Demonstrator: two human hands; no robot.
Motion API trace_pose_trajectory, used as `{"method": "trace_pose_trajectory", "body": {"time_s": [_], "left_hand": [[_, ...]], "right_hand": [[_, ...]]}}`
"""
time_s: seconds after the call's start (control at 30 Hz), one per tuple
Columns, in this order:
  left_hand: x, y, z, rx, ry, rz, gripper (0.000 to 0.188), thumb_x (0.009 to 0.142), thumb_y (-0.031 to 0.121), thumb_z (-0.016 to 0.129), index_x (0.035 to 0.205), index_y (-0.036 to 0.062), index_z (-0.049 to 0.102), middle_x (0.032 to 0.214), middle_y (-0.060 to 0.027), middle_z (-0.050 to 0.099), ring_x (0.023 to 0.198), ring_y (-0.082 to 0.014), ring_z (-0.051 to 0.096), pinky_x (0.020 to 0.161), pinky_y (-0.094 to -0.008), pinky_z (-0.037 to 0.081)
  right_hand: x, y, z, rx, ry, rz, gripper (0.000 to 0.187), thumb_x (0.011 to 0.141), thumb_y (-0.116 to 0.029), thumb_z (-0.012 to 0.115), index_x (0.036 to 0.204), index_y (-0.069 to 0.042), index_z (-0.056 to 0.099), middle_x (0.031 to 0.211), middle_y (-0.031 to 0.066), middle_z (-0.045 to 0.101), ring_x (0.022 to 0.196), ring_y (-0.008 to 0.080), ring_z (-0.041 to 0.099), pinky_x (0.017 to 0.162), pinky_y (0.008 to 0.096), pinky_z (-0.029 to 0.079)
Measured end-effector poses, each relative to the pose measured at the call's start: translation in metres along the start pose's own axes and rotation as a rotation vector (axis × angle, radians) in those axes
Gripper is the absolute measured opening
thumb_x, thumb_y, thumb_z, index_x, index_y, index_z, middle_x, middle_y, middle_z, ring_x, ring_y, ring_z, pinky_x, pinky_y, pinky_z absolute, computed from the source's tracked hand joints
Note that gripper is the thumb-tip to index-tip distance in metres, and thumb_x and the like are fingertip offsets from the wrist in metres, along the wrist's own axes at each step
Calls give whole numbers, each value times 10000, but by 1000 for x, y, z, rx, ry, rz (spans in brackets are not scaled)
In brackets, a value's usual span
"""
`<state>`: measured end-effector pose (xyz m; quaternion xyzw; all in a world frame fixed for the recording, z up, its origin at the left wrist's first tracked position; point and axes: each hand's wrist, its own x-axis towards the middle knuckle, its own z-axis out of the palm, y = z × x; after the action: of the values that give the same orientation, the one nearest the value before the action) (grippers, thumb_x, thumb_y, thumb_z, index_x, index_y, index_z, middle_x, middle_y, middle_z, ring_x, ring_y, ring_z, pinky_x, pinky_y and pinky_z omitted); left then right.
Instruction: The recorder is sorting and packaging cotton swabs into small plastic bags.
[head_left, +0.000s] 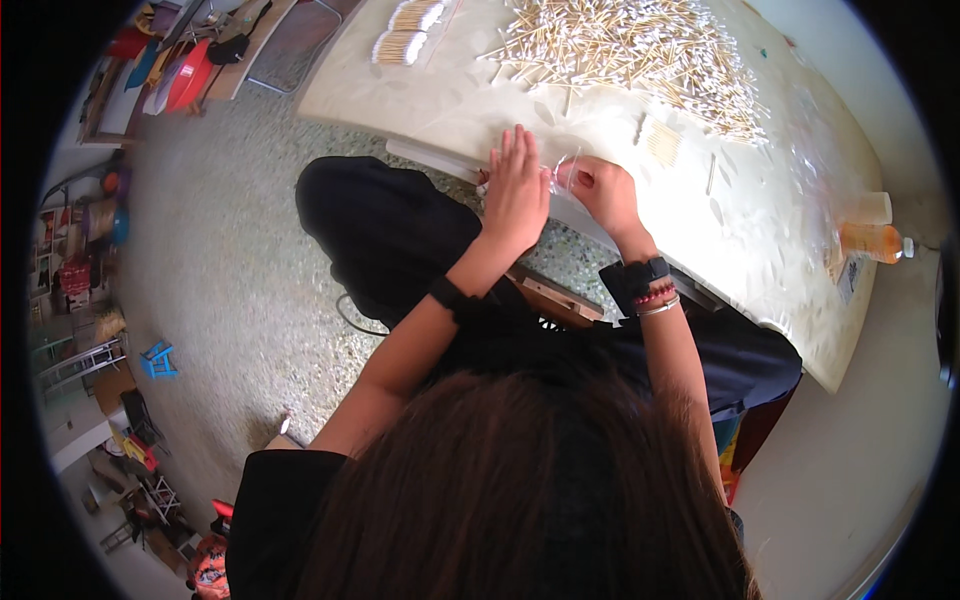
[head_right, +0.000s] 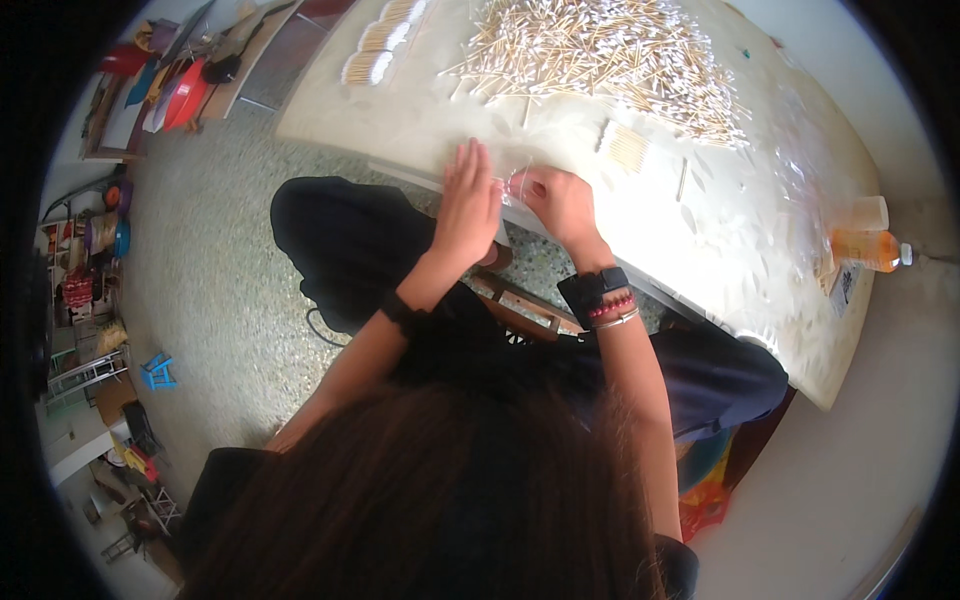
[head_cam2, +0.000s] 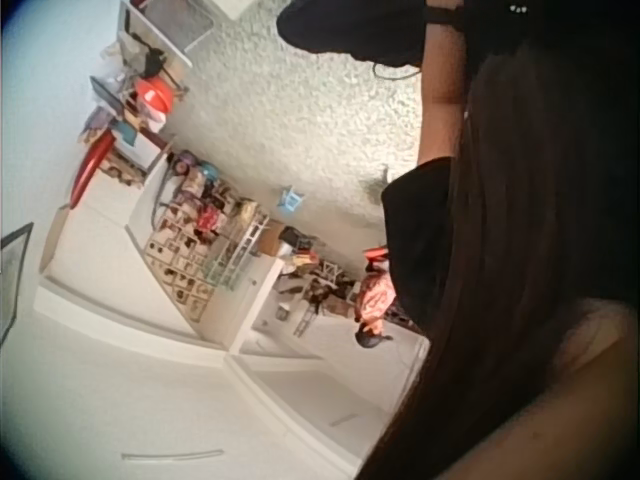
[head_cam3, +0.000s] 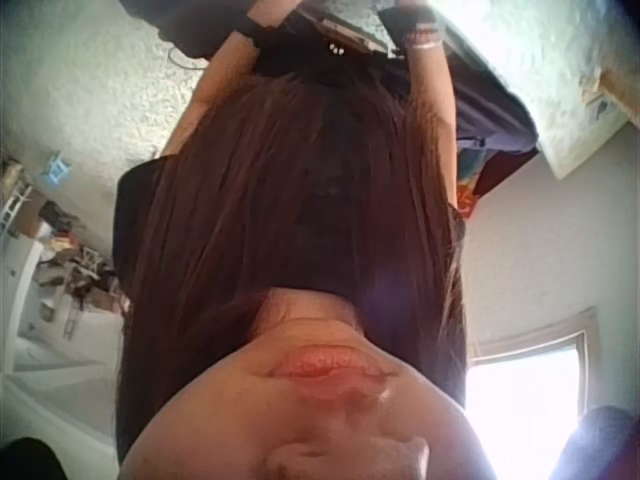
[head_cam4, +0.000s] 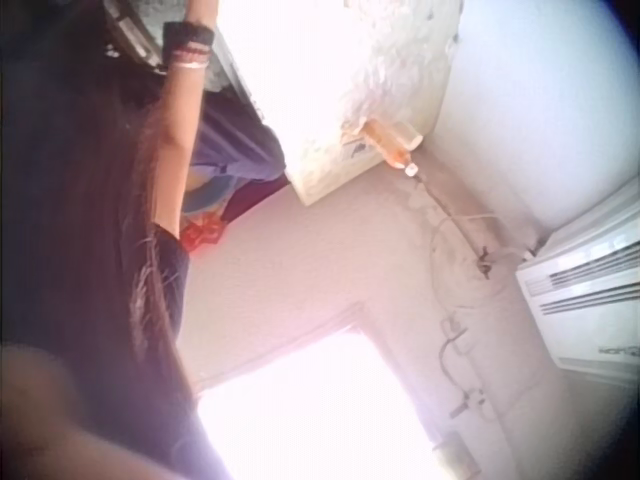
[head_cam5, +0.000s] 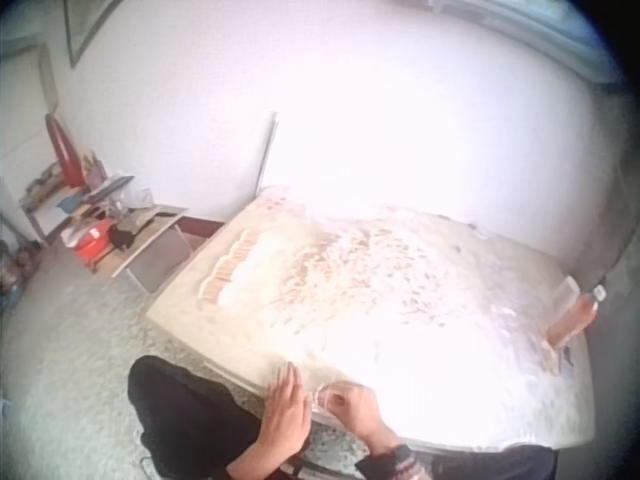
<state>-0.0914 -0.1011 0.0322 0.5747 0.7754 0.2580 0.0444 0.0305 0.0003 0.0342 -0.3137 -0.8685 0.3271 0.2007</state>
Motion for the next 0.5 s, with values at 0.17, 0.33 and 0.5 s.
{"method": "trace_pose_trajectory", "body": {"time_s": [0.17, 0.33, 0.5], "left_hand": [[0, -2, 17, 92, 57, 40, 524, 950, 207, 380, 1365, -96, 277, 1434, -257, 281, 1360, -397, 216, 1105, -520, 153], [-2, -7, 3, -64, 30, 79, 606, 913, 235, 494, 1384, -72, 268, 1455, -236, 261, 1373, -378, 203, 1116, -497, 154], [-7, -24, -35, -247, 51, 109, 395, 743, 93, 701, 1108, 34, 561, 1221, -162, 486, 1190, -366, 424, 967, -429, 377]], "right_hand": [[-2, -3, 2, 32, 37, -37, 163, 749, -194, 712, 903, -141, 714, 552, 40, 440, 488, 172, 433, 511, 302, 404], [-4, 0, 3, 52, 52, -45, 162, 746, -160, 714, 908, -150, 714, 557, 35, 445, 493, 148, 423, 504, 295, 394], [-4, -4, -4, 98, 8, -45, 163, 737, -138, 714, 897, -166, 725, 563, 29, 454, 493, 138, 411, 497, 285, 385]]}}
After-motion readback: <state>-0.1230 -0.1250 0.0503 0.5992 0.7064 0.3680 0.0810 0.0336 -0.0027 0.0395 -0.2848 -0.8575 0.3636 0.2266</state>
